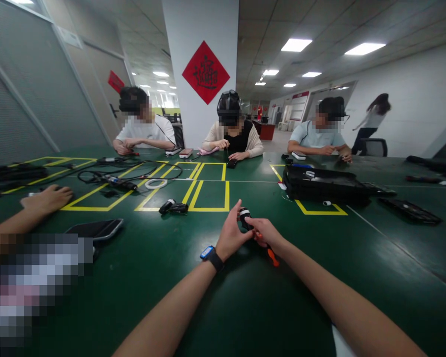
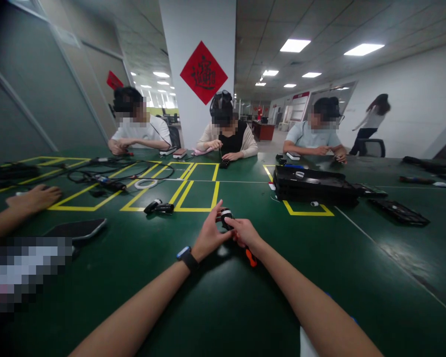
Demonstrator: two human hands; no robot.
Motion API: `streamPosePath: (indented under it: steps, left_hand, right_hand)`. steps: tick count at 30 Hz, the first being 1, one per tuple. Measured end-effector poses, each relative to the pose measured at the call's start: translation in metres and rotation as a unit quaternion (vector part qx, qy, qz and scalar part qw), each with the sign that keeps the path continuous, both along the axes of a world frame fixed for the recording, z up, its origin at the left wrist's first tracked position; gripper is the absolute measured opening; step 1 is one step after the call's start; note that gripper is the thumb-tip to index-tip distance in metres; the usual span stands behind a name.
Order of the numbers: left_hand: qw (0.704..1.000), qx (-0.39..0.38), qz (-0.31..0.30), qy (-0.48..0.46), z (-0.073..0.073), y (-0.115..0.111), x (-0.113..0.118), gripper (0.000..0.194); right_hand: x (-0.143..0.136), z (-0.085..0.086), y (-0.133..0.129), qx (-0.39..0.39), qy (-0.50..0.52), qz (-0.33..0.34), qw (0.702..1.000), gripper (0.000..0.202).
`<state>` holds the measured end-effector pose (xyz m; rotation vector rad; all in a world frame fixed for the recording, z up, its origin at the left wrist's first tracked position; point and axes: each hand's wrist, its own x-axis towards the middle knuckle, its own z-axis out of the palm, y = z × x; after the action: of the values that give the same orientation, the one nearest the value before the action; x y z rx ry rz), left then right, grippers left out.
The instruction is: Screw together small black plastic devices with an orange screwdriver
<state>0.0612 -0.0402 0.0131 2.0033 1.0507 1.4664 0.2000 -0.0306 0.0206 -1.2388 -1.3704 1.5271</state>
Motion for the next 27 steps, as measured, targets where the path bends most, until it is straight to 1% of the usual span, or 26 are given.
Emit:
streamPosePath:
  steps: [2, 5, 8, 13, 18, 22, 24, 27]
  left_hand:
    - [0.999, -0.005, -0.031, 0.003, 0.001, -0.001, -0.001, 0.086]
    - [0.998, -0.018, -0.052, 0.001, 0.001, 0.000, -0.003, 0.085]
    - [0.999, -0.015, -0.051, 0.002, 0.001, 0.003, -0.003, 0.080]
    - [0.999, -0.001, -0.045, 0.020, 0.000, 0.006, -0.005, 0.066]
    - [0.997, -0.006, -0.062, 0.037, -0.001, 0.005, -0.011, 0.067]
    - [0.995, -0.015, -0.084, 0.053, 0.000, 0.005, -0.015, 0.062]
    - [0.995, -0.010, -0.074, 0.060, -0.001, 0.006, -0.016, 0.057]
    - [0.997, 0.005, -0.021, 0.072, -0.002, 0.007, -0.016, 0.044]
  right_hand:
    - [-0.001, 0.000, -0.001, -0.001, -0.005, 0.014, 1.000, 0.037]
    - [0.001, 0.000, -0.001, -0.011, 0.000, 0.022, 1.000, 0.037]
    - [0.002, 0.000, 0.000, -0.011, 0.010, 0.027, 1.000, 0.037]
    - [0.004, 0.000, 0.002, -0.016, 0.009, 0.039, 0.999, 0.039]
    - [0.006, 0.000, 0.002, -0.020, 0.002, 0.066, 0.998, 0.039]
    - [0.006, 0.001, 0.001, -0.021, -0.023, 0.062, 0.998, 0.036]
    - [0.005, 0.002, 0.000, -0.021, -0.030, 0.049, 0.998, 0.035]
    - [0.004, 0.006, -0.004, -0.013, -0.021, 0.029, 0.999, 0.034]
